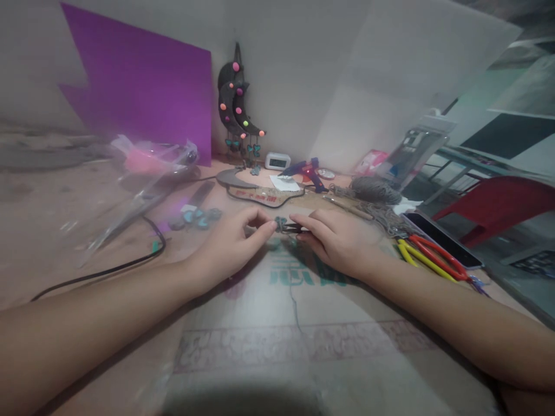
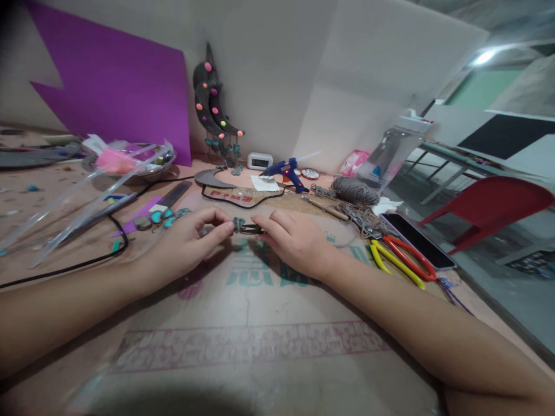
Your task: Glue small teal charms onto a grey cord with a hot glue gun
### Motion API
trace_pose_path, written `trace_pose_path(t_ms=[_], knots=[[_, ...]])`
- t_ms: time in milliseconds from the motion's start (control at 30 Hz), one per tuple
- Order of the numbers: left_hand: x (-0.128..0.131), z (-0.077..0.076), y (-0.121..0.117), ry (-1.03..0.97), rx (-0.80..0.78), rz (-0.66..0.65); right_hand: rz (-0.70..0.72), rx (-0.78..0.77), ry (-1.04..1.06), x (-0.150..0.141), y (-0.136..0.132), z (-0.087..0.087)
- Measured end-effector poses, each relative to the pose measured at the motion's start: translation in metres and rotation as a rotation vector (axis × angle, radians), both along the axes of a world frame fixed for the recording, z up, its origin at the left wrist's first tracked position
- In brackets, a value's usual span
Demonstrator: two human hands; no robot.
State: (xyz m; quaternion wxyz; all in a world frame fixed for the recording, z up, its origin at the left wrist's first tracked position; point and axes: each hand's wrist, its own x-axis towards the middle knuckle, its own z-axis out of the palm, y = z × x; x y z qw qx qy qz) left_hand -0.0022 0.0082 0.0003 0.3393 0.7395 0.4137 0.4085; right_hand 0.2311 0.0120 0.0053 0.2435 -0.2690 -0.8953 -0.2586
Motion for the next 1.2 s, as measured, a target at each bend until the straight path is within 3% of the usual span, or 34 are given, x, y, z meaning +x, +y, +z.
trace_pose_path(t_ms=[267,500,700,1000,1200], knots=[[-0.001,-0.001,0.001,0.017,-0.042,0.01,-0.006,-0.007,0.04,0.001,0.0,0.001],[-0.003,-0.006,0.003,-0.13,-0.112,-0.023,-0.114,-0.218,0.158,0.006,0.007,-0.001],[0.0,0.003,-0.002,-0.204,-0.264,-0.065,-0.169,-0.321,0.234,0.006,0.009,0.003],[0.0,0.001,-0.001,-0.177,-0.23,-0.081,-0.036,-0.188,0.215,0.008,0.01,-0.004],[0.001,0.0,-0.001,-0.196,-0.165,-0.077,-0.031,-0.12,0.156,0.008,0.009,-0.004]])
